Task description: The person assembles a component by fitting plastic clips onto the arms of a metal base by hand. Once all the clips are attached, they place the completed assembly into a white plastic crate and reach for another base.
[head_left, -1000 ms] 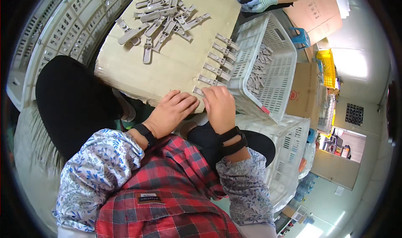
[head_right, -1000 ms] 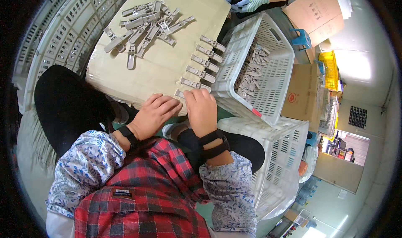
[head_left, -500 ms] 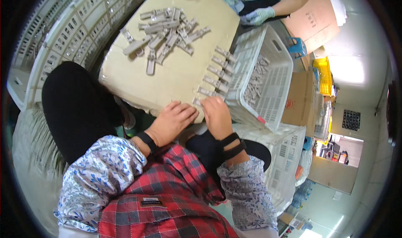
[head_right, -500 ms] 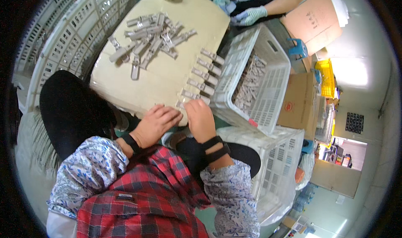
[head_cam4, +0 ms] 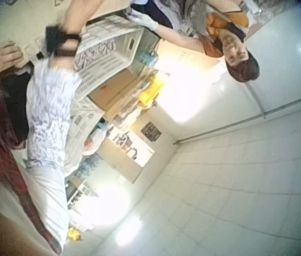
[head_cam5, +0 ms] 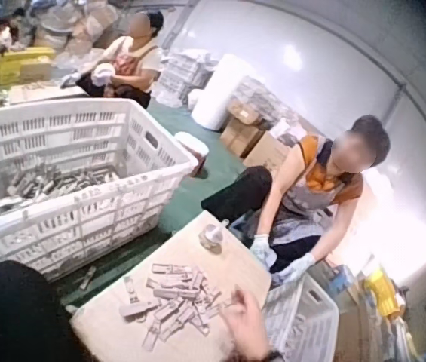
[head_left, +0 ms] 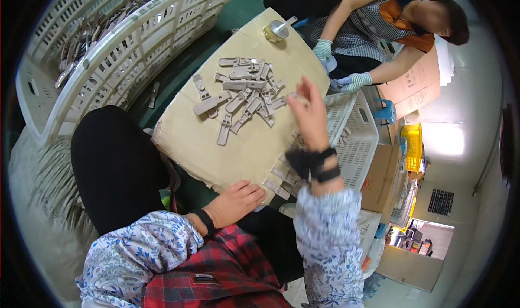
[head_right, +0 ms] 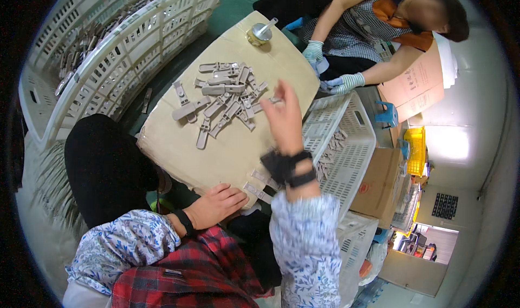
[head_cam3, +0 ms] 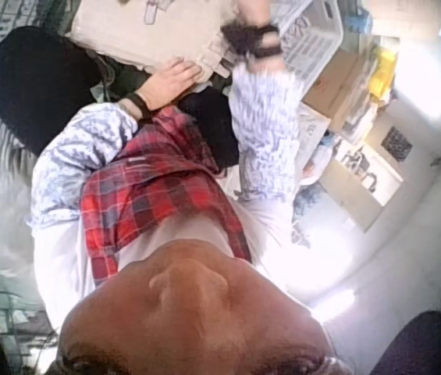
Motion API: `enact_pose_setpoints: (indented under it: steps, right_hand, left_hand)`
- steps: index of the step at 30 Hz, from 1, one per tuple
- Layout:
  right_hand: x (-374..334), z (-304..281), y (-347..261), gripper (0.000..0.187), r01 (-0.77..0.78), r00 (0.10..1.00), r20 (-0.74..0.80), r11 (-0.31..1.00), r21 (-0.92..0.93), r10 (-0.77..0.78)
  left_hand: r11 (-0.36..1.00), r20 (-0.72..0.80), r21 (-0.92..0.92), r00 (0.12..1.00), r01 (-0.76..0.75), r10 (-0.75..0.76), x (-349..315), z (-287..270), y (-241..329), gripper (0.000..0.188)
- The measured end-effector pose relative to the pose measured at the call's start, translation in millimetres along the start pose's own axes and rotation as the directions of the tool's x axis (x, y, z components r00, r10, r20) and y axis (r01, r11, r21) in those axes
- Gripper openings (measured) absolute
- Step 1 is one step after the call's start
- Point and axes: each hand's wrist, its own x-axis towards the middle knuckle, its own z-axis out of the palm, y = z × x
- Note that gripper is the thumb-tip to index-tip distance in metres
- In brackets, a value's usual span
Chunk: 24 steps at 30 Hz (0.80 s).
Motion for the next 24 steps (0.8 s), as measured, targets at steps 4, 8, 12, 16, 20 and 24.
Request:
enact_pose_setpoints:
  steps: [4,8,12,16,20,24]
  right_hand:
    - [125.8,23.8,31.6,0.101,-0.012,1.000,0.010,1.000,-0.022,0.012]
    - [189.4,54.2,44.2,0.122,0.057,0.993,-0.093,0.984,-0.169,-0.074]
    - [227.4,57.0,73.6,0.111,0.100,0.991,-0.084,0.991,-0.086,-0.107]
    - [209.0,61.7,43.0,0.059,0.004,0.993,-0.112,0.985,-0.173,-0.023]
    - [171.6,6.2,33.8,0.041,0.186,0.969,-0.141,0.974,-0.130,-0.204]
    - [36.2,-23.8,-11.3,0.071,0.202,0.969,-0.131,0.976,-0.076,-0.211]
  left_hand:
    - [0.999,0.117,0.031,0.993,-0.008,0.004,3.3,6.1,1.7,0.042]
    - [0.994,0.137,0.096,0.990,-0.057,0.044,-1.5,8.1,1.7,0.043]
    - [0.994,0.102,0.090,0.993,-0.068,0.059,-4.2,15.1,2.8,0.042]
    - [0.970,0.126,0.227,0.991,-0.082,0.055,-8.7,16.1,3.7,0.040]
    - [0.994,0.162,0.112,0.987,-0.009,-0.010,-7.5,29.7,8.4,0.039]
    - [0.989,0.097,0.145,0.995,-0.014,0.000,-6.9,9.5,-0.8,0.039]
